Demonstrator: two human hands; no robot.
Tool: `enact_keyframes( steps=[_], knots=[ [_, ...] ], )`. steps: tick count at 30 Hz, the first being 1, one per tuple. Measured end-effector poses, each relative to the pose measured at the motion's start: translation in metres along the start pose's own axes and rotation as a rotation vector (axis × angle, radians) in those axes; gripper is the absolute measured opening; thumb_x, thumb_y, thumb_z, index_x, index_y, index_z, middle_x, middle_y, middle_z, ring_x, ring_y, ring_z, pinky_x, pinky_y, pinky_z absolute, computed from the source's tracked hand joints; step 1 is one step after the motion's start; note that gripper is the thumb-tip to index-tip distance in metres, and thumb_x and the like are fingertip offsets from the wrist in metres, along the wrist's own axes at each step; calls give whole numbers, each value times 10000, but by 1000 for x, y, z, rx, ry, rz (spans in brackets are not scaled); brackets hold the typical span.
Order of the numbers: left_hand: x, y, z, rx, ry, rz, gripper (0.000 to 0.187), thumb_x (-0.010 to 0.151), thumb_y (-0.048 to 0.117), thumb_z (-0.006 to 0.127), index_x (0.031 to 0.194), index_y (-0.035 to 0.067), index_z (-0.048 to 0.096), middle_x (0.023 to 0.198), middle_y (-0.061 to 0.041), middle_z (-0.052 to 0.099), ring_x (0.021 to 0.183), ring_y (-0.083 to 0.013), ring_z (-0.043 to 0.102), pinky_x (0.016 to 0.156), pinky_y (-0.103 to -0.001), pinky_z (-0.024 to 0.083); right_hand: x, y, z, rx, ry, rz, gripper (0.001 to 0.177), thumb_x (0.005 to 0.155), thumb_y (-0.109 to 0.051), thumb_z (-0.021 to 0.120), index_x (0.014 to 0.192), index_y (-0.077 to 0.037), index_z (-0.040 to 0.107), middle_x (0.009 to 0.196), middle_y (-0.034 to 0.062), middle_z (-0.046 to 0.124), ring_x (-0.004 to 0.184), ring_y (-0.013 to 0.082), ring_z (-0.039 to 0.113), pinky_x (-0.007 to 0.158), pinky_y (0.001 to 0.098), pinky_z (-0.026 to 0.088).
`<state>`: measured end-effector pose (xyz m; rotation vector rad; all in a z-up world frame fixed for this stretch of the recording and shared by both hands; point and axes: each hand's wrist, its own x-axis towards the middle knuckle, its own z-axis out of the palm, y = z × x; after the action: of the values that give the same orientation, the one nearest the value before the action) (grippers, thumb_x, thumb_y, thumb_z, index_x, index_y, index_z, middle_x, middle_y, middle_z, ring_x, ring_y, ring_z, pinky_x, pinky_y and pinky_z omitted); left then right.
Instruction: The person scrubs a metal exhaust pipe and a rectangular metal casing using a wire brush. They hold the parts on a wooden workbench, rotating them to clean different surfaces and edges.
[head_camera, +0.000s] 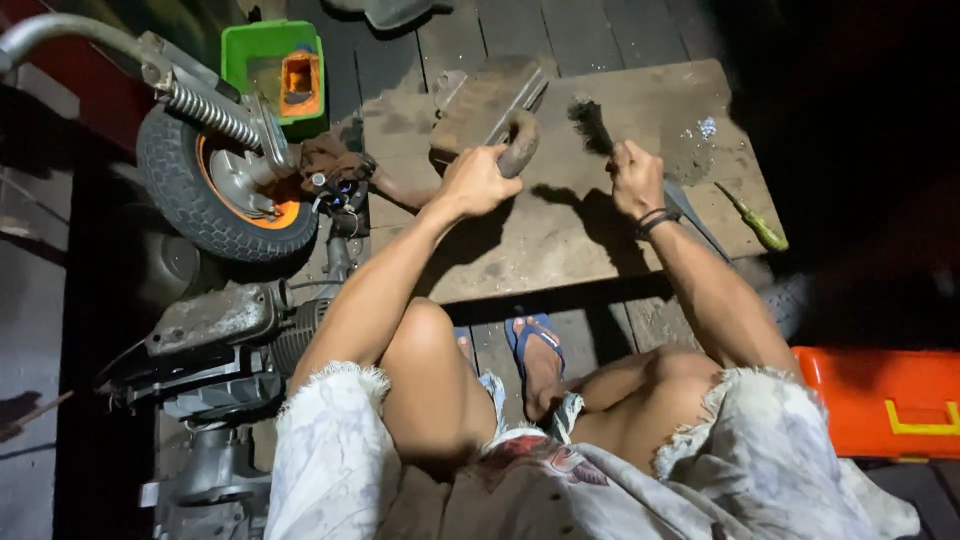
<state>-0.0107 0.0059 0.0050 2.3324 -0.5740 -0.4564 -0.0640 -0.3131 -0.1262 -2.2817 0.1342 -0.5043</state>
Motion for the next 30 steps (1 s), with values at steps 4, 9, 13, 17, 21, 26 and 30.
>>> enact_keyframes(
  steps=[4,9,13,17,21,26,30],
  knots=[
    [0,1,4,24,-19,2,435,764,535,719,1027,188,725,977,-185,749,1061,-427,694,835,-546,528,-1,26,33,79,7,45,575,1165,-511,359,788,-137,579,743,84,697,759,268,675,769,426,506],
    [4,-7,11,50,-26,-3,486,769,570,711,1066,185,719,1003,-180,755,1080,-419,698,878,-539,545,-13,-3,48,321,-5,70,512,1156,-405,363,794,-109,573,668,96,609,690,240,620,704,405,512],
    [7,-9,17,54,-58,16,493,774,565,704,1072,173,712,1010,-193,749,1081,-427,693,873,-554,544,-21,12,62,291,-16,48,431,1147,-306,389,925,15,569,837,286,601,851,359,633,775,514,495],
    [-1,-1,13,76,-75,8,490,767,571,692,1081,196,714,1002,-174,759,1094,-409,698,888,-529,551,-39,-38,36,587,14,193,262,1142,-276,383,1127,-40,497,756,82,489,631,239,648,508,356,582],
    [2,-4,20,67,-94,23,520,766,578,689,1080,163,706,1002,-212,752,1086,-438,695,883,-553,545,-50,-98,6,465,-40,178,258,1154,-242,363,1284,-26,415,790,127,609,630,252,699,529,357,590],
    [-2,-1,17,88,-73,29,454,752,548,706,1022,183,704,924,-175,753,1027,-407,721,823,-509,556,-44,-38,10,502,-25,47,281,1161,-170,391,1326,57,377,940,297,664,638,353,711,482,404,611],
    [-2,-3,15,73,-50,33,434,747,544,712,989,184,702,885,-158,751,993,-392,733,793,-485,558,-52,-90,4,497,-1,56,266,1131,-121,477,1286,96,471,960,300,682,623,350,722,450,406,618]
  ],
)
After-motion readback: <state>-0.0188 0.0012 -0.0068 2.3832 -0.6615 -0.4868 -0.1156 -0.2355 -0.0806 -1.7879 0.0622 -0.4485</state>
